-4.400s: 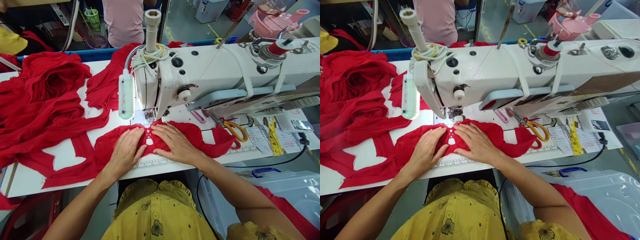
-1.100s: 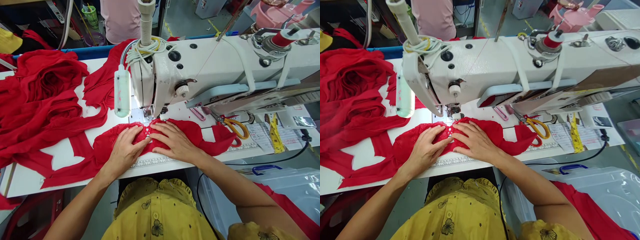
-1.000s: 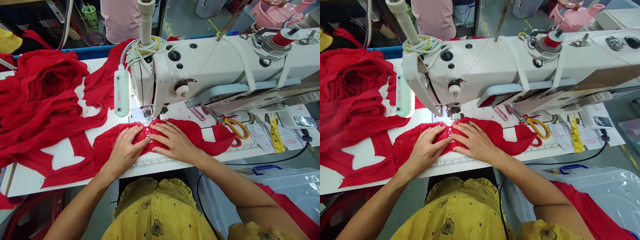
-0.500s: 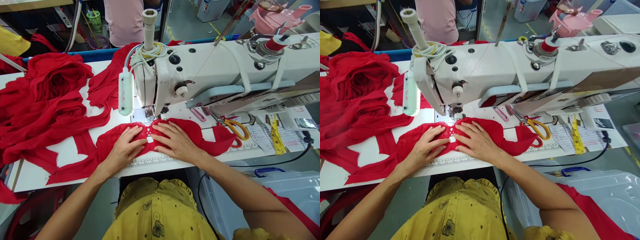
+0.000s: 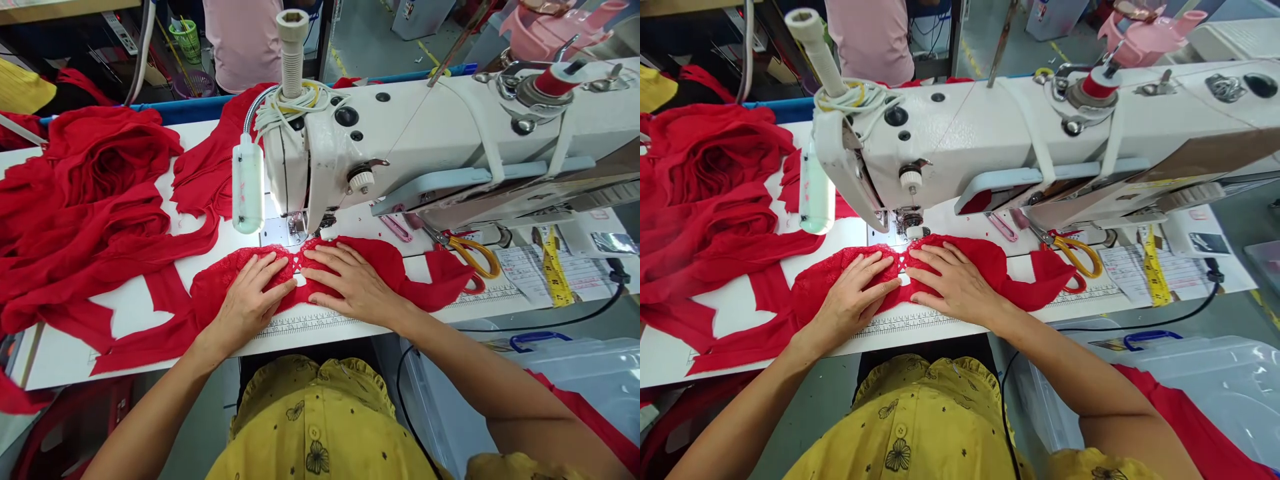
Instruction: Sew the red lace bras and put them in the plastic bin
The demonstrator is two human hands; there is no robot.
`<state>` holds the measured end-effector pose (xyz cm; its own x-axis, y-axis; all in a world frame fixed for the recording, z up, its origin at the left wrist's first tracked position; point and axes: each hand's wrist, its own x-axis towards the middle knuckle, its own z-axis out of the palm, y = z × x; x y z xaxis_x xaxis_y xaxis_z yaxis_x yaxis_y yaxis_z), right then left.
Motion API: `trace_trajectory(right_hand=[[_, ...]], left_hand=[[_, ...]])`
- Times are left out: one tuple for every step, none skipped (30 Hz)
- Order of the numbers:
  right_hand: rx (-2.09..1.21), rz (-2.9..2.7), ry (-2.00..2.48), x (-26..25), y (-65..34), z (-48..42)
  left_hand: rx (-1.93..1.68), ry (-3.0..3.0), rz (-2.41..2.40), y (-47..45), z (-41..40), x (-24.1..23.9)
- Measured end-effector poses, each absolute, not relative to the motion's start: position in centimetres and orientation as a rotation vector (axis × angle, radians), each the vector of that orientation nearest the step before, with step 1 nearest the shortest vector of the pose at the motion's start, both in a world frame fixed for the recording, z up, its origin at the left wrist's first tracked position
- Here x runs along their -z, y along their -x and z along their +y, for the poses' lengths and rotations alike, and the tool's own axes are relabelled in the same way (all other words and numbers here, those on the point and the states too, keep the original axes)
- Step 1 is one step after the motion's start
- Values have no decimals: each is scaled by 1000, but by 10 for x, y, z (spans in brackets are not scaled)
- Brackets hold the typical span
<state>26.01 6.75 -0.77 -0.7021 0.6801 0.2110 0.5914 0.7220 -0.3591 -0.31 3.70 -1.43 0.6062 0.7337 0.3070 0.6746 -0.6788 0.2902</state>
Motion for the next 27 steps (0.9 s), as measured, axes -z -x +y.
trace_trajectory(right_hand=[[-394,-2595,1000,8,-260,68],[-411,-2591,1010,8,-260,68],[-429,-2584,1021,8,-260,68],[-445,-2577,1031,8,-261,68],[-455,-2569,1040,8,-261,69],[-459,-2564,1045,8,-261,69],[-460,-2564,1046,8,-260,69],[-459,-2569,1044,8,-260,69],[-458,-2573,1042,8,-260,69],[-458,-2577,1042,7,-260,69],[-459,-2580,1042,7,-260,69],[-461,-2583,1043,7,-260,70],[-461,-2583,1044,6,-260,70],[-460,-2582,1046,6,-260,70],[-459,-2581,1047,6,-260,70],[-457,-2581,1046,6,-260,70],[-454,-2581,1045,6,-260,70],[-452,-2581,1043,7,-260,70],[-450,-2582,1041,7,-260,70],[-450,-2583,1038,8,-260,70],[-448,-2585,1037,8,-261,69],[-445,-2586,1038,9,-261,69],[-441,-2586,1037,9,-261,69],[-436,-2586,1035,9,-261,69],[-430,-2585,1034,9,-261,68],[-425,-2583,1032,9,-261,68],[-421,-2580,1030,9,-261,68]], left_hand=[[-607,-2684,1184,3,37,14],[-607,-2686,1184,3,37,14],[-609,-2691,1184,3,37,13],[-613,-2697,1186,3,37,13],[-616,-2705,1186,3,37,13],[-617,-2712,1184,3,38,13],[-619,-2718,1182,3,38,13],[-624,-2721,1180,3,38,13],[-629,-2724,1178,3,38,13],[-635,-2726,1176,3,38,13],[-640,-2726,1175,3,38,13],[-643,-2724,1176,3,38,13],[-648,-2723,1177,3,38,13],[-652,-2720,1178,3,37,13],[-654,-2717,1181,3,37,13],[-654,-2714,1182,3,37,14],[-652,-2711,1183,3,37,14],[-647,-2709,1184,3,37,14],[-642,-2706,1186,3,37,14],[-637,-2703,1187,3,37,14],[-635,-2701,1190,3,37,14],[-633,-2699,1191,3,37,14],[-633,-2697,1193,3,37,14],[-634,-2697,1193,3,37,14],[-634,-2698,1194,3,37,14],[-635,-2701,1194,3,37,14],[-636,-2704,1194,3,37,14]])
